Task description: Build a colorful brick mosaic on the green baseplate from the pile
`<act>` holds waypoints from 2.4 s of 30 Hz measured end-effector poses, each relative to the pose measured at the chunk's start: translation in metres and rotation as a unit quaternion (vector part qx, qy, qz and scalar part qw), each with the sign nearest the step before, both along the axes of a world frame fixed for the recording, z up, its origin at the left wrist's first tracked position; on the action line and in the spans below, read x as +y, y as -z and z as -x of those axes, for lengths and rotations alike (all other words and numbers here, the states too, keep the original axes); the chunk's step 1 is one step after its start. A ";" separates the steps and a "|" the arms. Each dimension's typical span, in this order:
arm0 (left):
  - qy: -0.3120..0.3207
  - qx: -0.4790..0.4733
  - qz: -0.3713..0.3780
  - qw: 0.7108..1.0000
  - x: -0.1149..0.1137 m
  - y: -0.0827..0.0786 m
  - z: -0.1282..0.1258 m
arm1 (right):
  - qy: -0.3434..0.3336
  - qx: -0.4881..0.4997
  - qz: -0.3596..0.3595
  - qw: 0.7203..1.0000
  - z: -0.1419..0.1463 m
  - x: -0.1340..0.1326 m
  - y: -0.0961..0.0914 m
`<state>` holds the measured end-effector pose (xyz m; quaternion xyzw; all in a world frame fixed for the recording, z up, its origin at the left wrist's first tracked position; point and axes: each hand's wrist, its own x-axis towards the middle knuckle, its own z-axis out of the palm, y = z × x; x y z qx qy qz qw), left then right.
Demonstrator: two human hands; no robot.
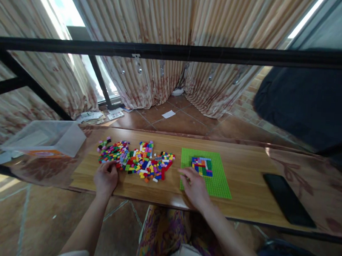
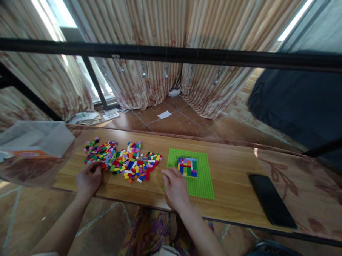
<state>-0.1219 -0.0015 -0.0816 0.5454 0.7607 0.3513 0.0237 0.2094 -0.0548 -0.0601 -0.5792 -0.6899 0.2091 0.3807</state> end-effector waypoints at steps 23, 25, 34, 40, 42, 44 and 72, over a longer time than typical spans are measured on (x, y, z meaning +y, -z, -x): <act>-0.012 0.011 0.019 1.000 0.002 0.000 0.005 | -0.056 -0.257 0.073 0.962 0.037 0.039 -0.007; -0.015 0.009 0.022 1.000 0.002 -0.001 0.005 | -0.068 -0.251 0.079 0.962 0.037 0.036 -0.008; -0.014 0.001 0.029 0.999 0.002 -0.007 0.003 | -0.072 -0.219 0.093 0.969 0.032 0.029 -0.004; -0.014 0.000 0.050 0.999 0.002 -0.007 0.004 | -0.063 -0.191 0.091 0.975 0.031 0.025 -0.001; -0.017 -0.002 0.055 0.998 0.003 -0.007 0.004 | -0.061 -0.169 0.086 0.980 0.028 0.022 -0.002; -0.023 -0.004 0.062 0.998 0.004 -0.008 0.004 | -0.058 -0.144 0.073 0.985 0.019 0.020 -0.007; 0.345 -0.082 -0.025 0.935 0.014 -0.042 -0.199 | 0.098 -0.135 0.001 0.986 -0.100 0.050 -0.005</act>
